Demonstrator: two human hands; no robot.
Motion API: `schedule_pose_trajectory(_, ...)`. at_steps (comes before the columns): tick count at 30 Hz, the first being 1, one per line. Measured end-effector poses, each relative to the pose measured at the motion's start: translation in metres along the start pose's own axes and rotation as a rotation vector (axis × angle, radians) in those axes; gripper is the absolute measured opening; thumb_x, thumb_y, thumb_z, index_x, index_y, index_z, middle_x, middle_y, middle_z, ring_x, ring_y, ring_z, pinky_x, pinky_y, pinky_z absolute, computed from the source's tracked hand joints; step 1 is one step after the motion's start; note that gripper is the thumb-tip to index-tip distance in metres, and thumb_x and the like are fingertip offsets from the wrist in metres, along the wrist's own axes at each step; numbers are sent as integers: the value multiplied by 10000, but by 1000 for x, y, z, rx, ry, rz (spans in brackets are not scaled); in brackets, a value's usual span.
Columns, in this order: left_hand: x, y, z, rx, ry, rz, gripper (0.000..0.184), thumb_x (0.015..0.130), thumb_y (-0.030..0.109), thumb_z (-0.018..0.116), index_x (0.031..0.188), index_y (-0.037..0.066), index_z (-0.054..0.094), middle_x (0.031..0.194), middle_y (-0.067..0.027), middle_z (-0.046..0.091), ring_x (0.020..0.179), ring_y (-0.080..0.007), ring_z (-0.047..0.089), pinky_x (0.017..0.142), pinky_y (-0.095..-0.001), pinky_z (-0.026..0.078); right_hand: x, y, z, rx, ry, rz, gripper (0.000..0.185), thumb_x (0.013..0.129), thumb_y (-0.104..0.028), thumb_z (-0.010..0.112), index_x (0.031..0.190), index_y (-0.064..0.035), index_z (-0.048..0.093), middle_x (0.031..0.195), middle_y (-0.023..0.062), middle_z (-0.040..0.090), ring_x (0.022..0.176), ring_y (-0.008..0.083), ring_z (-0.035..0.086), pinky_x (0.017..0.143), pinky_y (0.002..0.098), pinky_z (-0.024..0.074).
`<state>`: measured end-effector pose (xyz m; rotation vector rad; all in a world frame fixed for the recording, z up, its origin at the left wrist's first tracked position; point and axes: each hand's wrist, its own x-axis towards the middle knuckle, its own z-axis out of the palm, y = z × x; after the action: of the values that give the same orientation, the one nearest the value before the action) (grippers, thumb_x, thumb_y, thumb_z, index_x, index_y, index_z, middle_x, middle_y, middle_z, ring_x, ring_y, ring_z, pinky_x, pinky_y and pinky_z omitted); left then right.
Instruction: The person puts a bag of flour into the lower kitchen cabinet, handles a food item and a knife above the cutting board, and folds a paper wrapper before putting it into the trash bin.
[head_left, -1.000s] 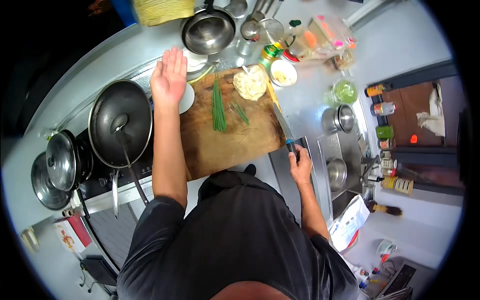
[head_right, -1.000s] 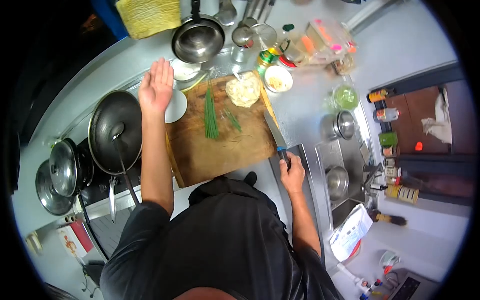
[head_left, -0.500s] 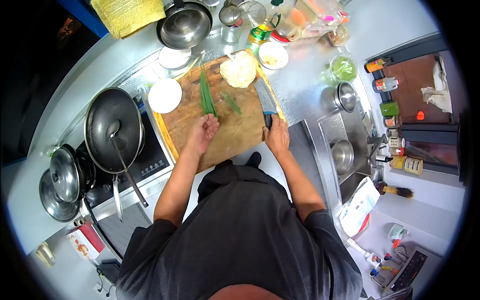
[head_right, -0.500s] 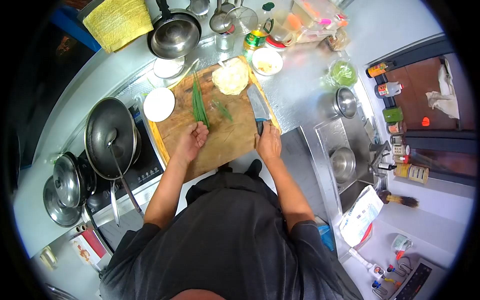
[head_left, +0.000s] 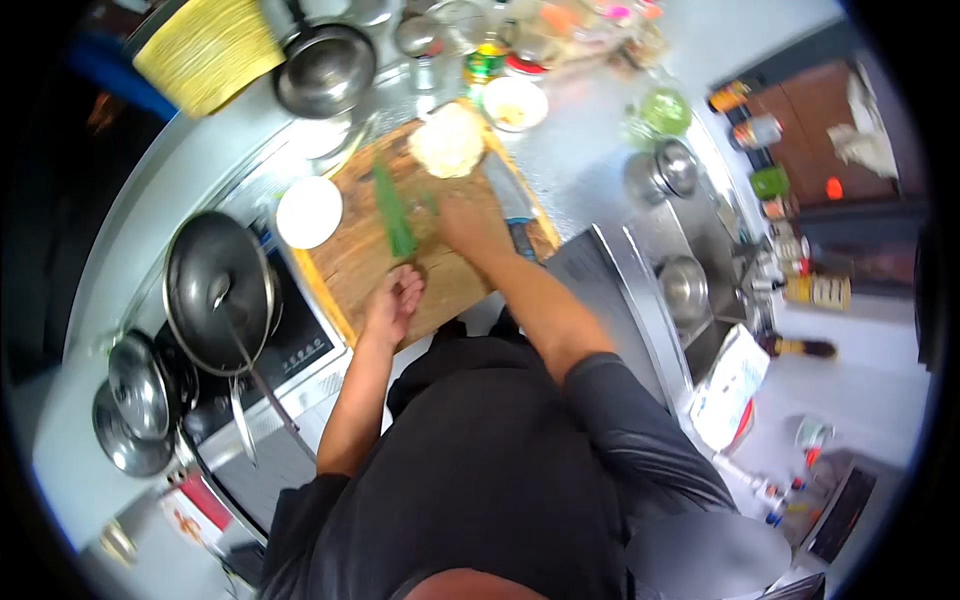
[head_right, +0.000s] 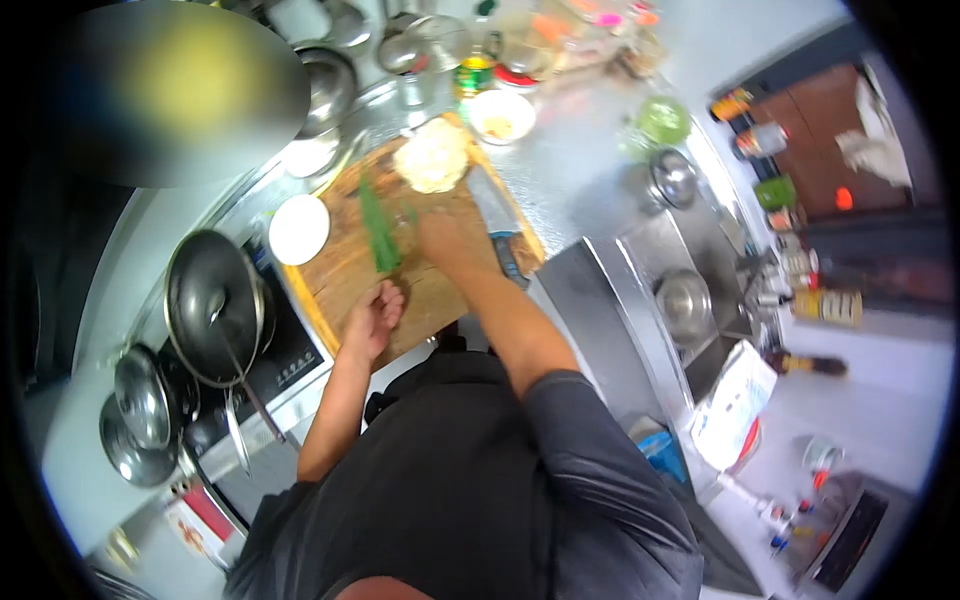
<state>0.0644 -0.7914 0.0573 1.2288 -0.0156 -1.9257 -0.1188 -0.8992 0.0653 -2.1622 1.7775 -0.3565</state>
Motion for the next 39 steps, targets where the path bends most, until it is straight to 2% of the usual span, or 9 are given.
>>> schedule_pose_trajectory(3,-2,3,-16,-2,-31,-4,219,948,259,517,1041,75,593,917,-39,659,821,-165,641,707,-268,524,25,-4,50,7,40,-6,172,789,-171,583,747,-32,676,765,197,645,792,347,644,704,452,513)
schedule_pose_trajectory(7,5,7,-31,-24,-98,-17,233,946,273,523,1038,75,604,918,-39,678,810,-160,657,692,-268,527,28,-33,34,175,-115,-1,244,782,-265,615,791,-27,666,808,188,645,806,353,632,735,468,504)
schedule_pose_trajectory(11,11,15,-25,14,-119,-35,213,935,247,540,1025,69,613,915,-40,676,805,-174,655,703,-273,536,-12,-18,0,178,96,102,243,804,-264,586,844,-32,646,881,181,632,837,357,623,749,466,497)
schedule_pose_trajectory(13,13,17,-19,13,-135,-40,194,931,231,549,1013,70,619,905,-42,673,805,-180,655,709,-278,541,-53,7,-38,267,65,-42,220,819,-257,577,886,-54,631,935,170,617,861,350,619,752,459,493)
schedule_pose_trajectory(15,18,17,-12,42,-157,-67,191,932,228,550,1010,69,620,900,-43,672,805,-179,654,708,-280,541,-95,36,-52,168,-84,116,198,834,-253,575,880,-71,636,914,160,632,868,347,618,746,457,490)
schedule_pose_trajectory(21,24,6,13,176,-184,-116,204,942,244,545,1030,75,618,918,-45,661,823,-163,637,711,-276,528,-254,115,-71,238,170,578,156,816,-203,628,890,-66,639,862,153,654,843,347,624,734,440,488)
schedule_pose_trajectory(31,24,-20,50,332,-200,-169,218,960,237,499,1040,68,609,911,-46,678,799,-173,659,689,-283,553,-477,229,-65,396,740,1399,145,815,-197,584,832,-95,685,863,127,690,839,308,659,754,400,512)
schedule_pose_trajectory(33,26,-31,56,327,-215,-177,207,959,228,499,1025,72,618,922,-54,682,797,-174,662,671,-279,556,-529,256,-67,136,827,1486,115,810,-138,618,870,-60,679,764,108,690,609,196,658,613,334,525)
schedule_pose_trajectory(39,21,-82,84,393,-187,-190,197,948,228,522,986,68,632,912,-61,680,795,-172,659,668,-276,557,-642,259,-133,-280,728,1544,226,756,-131,657,974,-72,640,919,152,650,872,343,621,780,415,494)
